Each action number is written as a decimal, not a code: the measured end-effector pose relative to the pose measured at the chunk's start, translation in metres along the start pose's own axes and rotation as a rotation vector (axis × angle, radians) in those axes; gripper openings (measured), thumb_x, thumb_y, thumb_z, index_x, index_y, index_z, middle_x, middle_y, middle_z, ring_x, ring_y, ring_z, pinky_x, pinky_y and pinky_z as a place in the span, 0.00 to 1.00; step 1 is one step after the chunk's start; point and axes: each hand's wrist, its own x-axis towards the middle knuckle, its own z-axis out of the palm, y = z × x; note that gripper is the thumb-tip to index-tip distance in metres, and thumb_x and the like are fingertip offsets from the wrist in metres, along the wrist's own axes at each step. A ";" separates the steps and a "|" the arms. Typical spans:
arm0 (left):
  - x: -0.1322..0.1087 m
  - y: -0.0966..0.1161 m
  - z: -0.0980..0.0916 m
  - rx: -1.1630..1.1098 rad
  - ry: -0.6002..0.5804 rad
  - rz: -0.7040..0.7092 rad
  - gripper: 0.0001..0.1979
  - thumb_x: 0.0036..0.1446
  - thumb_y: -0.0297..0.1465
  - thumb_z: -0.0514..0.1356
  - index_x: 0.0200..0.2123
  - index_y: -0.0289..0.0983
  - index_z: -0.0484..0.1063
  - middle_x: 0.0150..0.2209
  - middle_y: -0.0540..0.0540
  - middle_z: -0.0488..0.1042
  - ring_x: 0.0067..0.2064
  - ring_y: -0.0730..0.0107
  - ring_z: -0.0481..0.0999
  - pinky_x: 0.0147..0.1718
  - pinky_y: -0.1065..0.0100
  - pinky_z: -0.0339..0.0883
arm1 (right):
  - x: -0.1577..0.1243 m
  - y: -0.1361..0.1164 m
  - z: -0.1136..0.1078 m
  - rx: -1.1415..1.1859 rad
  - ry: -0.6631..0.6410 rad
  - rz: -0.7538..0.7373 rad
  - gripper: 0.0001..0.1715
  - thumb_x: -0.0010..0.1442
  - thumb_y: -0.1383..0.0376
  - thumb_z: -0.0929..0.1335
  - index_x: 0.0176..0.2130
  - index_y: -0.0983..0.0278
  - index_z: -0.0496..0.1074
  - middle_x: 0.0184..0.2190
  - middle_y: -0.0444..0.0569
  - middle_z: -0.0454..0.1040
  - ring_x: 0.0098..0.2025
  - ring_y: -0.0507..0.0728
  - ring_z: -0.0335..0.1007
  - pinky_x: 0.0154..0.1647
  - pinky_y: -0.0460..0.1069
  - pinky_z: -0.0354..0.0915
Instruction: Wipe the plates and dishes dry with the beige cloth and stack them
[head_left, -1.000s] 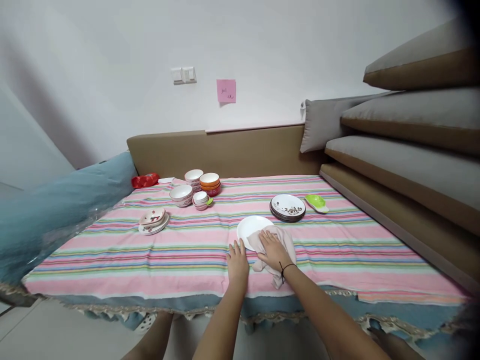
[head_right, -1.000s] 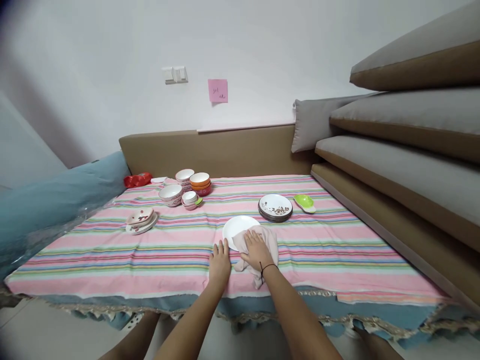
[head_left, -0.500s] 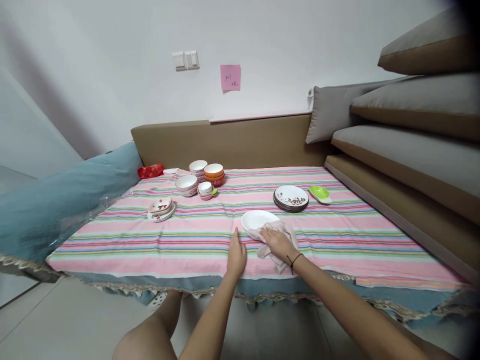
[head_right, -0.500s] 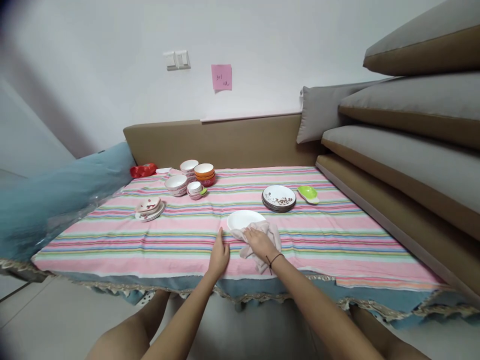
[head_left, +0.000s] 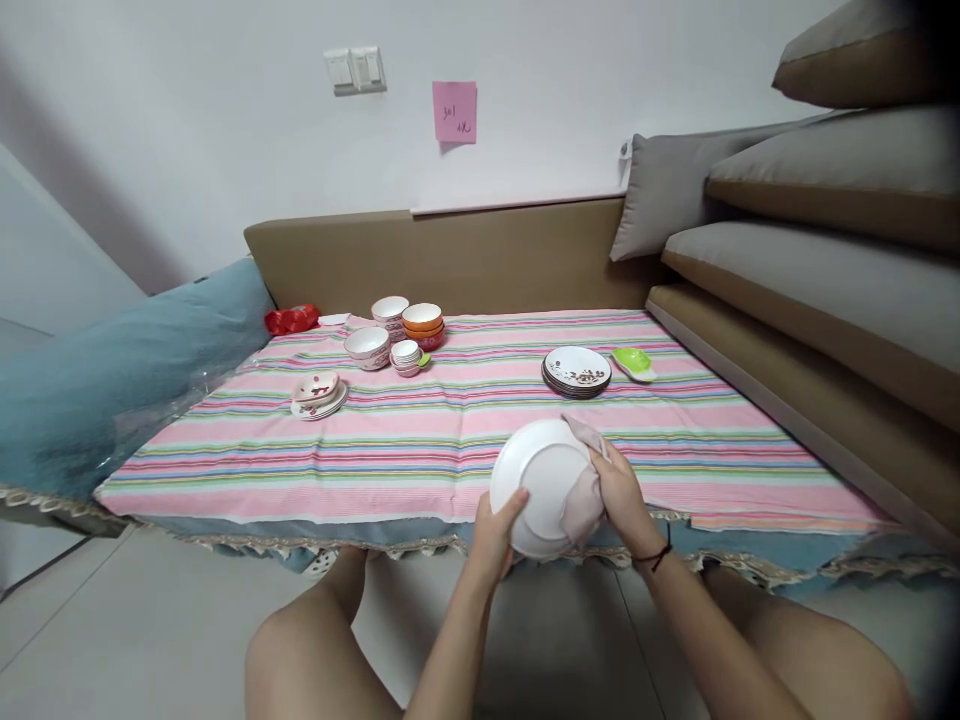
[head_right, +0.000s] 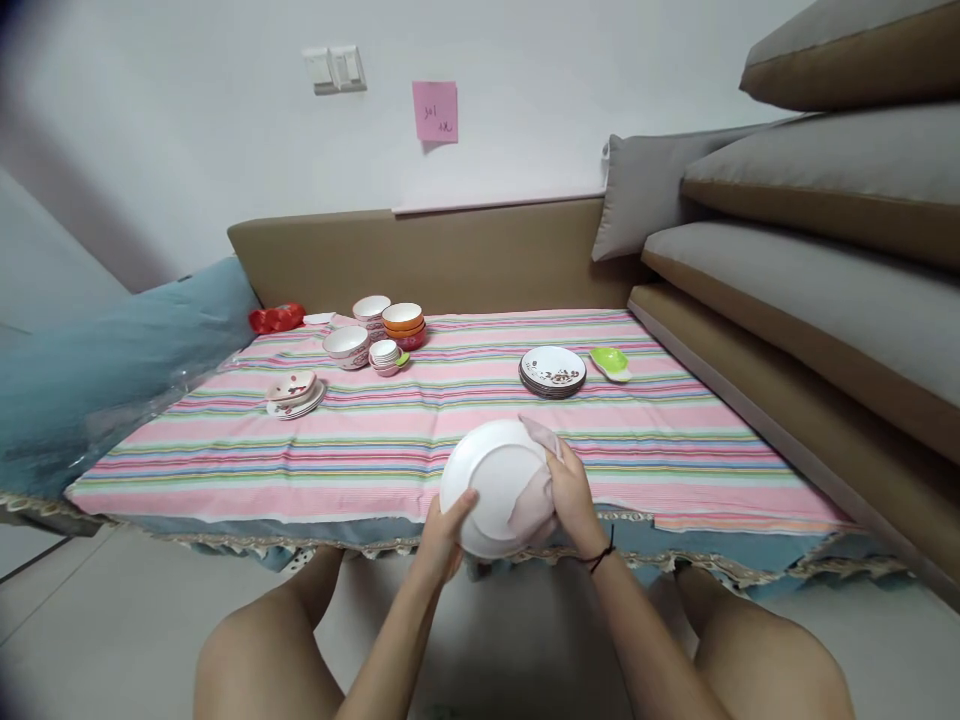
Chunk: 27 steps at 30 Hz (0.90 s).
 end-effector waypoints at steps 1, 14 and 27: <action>-0.012 -0.003 0.003 -0.023 0.019 -0.018 0.27 0.47 0.41 0.68 0.47 0.31 0.74 0.44 0.38 0.77 0.44 0.54 0.75 0.43 0.60 0.68 | -0.013 0.001 0.004 0.010 0.035 0.006 0.29 0.61 0.54 0.59 0.56 0.65 0.66 0.55 0.55 0.70 0.53 0.63 0.68 0.53 0.59 0.64; -0.073 -0.008 0.011 0.001 0.076 -0.043 0.30 0.49 0.52 0.63 0.43 0.30 0.77 0.41 0.38 0.77 0.47 0.52 0.71 0.49 0.60 0.62 | -0.097 -0.054 0.012 -0.483 -0.348 -0.467 0.27 0.69 0.64 0.52 0.65 0.55 0.53 0.66 0.44 0.53 0.68 0.59 0.42 0.66 0.62 0.43; -0.088 0.013 0.031 0.309 0.019 -0.079 0.32 0.48 0.57 0.60 0.32 0.30 0.77 0.30 0.42 0.75 0.34 0.60 0.70 0.35 0.65 0.65 | -0.063 -0.076 -0.004 -0.564 -0.206 -0.447 0.26 0.67 0.62 0.50 0.34 0.61 0.72 0.32 0.52 0.72 0.36 0.60 0.66 0.40 0.57 0.63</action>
